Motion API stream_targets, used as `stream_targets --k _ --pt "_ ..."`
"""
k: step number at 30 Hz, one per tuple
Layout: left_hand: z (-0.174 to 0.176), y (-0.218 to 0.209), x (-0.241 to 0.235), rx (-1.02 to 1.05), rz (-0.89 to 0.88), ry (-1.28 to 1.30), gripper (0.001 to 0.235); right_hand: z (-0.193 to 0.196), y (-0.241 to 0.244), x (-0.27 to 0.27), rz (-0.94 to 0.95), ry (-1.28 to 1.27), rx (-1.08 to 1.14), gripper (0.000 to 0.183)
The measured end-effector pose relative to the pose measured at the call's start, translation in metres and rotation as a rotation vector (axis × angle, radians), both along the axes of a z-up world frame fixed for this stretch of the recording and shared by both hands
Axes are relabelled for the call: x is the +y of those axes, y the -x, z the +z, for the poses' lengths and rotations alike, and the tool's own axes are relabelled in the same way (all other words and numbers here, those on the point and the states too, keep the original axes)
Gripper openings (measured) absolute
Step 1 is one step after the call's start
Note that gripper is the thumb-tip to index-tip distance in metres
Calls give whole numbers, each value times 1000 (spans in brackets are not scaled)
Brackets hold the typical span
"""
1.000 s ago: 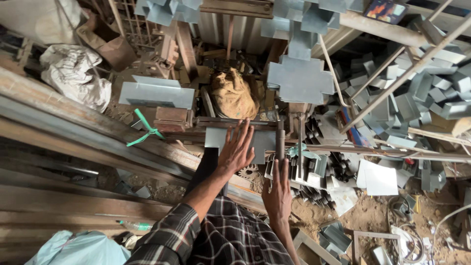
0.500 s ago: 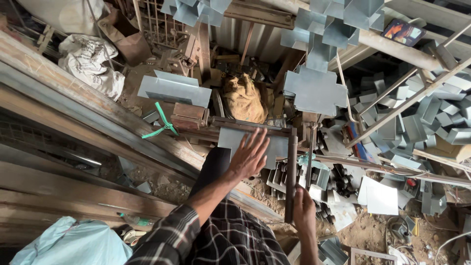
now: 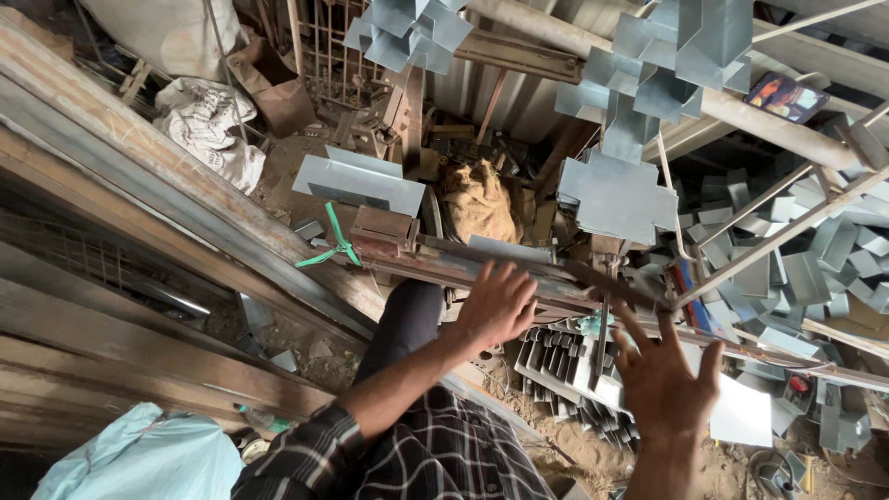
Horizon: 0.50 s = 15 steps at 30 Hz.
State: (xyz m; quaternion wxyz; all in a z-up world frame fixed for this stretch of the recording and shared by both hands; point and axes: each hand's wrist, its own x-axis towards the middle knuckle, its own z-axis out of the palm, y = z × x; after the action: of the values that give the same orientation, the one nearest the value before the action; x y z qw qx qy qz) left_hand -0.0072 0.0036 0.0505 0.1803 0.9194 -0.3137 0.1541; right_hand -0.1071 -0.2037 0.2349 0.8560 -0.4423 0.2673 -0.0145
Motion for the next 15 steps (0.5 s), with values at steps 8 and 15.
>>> stream_targets --k 8,15 --pt "29 -83 -9 136 38 49 52 -121 -71 21 97 748 -60 80" --pt "55 -104 -6 192 33 69 59 -175 -84 17 126 1030 -125 76"
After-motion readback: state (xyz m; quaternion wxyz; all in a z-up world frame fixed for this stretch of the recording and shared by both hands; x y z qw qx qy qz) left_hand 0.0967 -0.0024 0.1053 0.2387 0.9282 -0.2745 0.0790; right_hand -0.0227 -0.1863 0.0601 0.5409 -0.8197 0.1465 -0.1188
